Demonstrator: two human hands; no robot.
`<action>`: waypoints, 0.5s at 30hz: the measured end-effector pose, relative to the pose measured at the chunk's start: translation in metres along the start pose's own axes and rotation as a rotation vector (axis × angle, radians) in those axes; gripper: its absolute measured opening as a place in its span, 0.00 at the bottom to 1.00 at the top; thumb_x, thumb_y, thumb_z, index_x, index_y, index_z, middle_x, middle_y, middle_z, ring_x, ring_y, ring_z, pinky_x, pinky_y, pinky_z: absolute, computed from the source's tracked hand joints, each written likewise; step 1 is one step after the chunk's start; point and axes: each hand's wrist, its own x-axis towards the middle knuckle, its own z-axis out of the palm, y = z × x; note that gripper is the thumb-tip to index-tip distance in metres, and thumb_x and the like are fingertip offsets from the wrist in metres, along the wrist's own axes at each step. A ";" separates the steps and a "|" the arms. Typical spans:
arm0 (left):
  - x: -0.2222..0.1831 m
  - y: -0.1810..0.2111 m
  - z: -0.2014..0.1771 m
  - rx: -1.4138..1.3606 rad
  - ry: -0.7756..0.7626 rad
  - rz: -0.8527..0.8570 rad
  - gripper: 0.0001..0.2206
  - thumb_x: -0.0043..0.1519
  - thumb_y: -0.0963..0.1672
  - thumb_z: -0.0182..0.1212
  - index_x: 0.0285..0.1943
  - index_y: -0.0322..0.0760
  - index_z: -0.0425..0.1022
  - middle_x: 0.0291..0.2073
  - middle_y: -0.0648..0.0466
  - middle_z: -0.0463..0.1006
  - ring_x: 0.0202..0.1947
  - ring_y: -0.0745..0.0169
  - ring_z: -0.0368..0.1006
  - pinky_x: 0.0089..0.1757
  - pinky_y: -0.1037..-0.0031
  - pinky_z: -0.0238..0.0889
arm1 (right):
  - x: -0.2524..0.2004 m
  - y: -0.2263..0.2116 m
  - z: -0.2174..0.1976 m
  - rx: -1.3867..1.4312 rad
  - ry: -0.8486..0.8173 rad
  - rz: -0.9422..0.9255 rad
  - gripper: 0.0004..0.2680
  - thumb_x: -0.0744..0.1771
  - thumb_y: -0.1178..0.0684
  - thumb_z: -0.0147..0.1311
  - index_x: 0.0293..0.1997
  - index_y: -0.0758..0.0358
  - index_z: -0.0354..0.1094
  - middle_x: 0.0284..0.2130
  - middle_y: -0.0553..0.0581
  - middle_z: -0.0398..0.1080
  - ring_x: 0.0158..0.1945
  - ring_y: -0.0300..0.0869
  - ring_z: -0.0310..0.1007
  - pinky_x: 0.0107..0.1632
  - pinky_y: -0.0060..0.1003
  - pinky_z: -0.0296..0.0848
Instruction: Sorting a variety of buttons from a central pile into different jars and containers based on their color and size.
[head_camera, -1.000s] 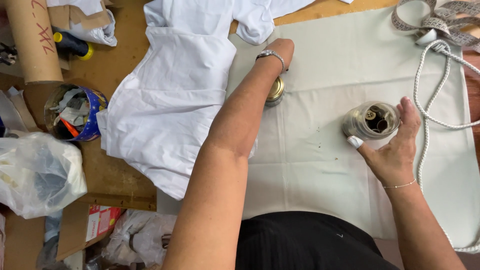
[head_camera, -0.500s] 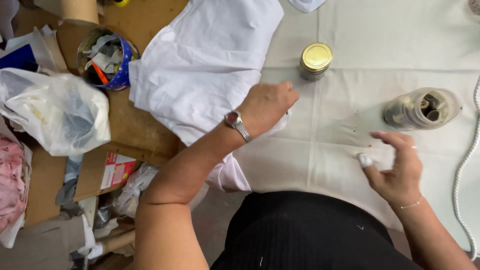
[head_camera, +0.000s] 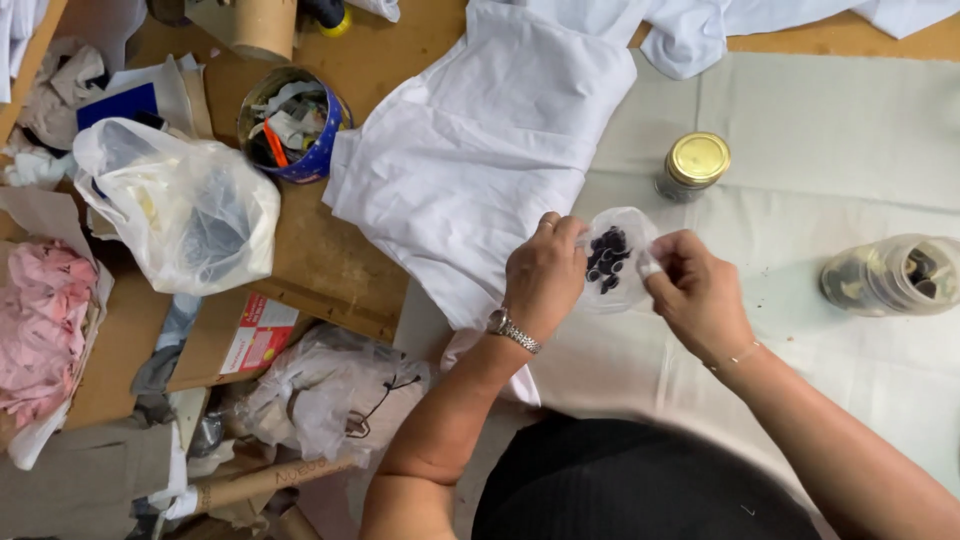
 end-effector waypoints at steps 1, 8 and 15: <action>-0.011 0.009 -0.014 -0.184 0.046 -0.060 0.10 0.60 0.39 0.60 0.49 0.34 0.71 0.42 0.48 0.74 0.38 0.43 0.79 0.37 0.58 0.74 | -0.015 -0.009 -0.009 -0.040 0.058 -0.069 0.05 0.66 0.60 0.55 0.45 0.66 0.69 0.23 0.61 0.73 0.19 0.45 0.72 0.27 0.37 0.70; -0.023 0.035 -0.017 -0.725 0.140 -0.110 0.12 0.54 0.38 0.68 0.43 0.35 0.69 0.33 0.48 0.74 0.32 0.55 0.76 0.33 0.69 0.70 | -0.029 -0.021 -0.054 -0.140 0.193 -0.212 0.03 0.71 0.55 0.58 0.47 0.59 0.70 0.39 0.58 0.75 0.40 0.54 0.78 0.35 0.45 0.74; -0.027 0.068 0.001 -1.109 -0.042 -0.001 0.20 0.57 0.41 0.67 0.57 0.33 0.68 0.41 0.46 0.78 0.36 0.63 0.76 0.35 0.75 0.70 | -0.036 -0.032 -0.038 0.326 -0.178 0.022 0.29 0.60 0.63 0.62 0.69 0.69 0.52 0.45 0.67 0.67 0.42 0.51 0.72 0.42 0.52 0.77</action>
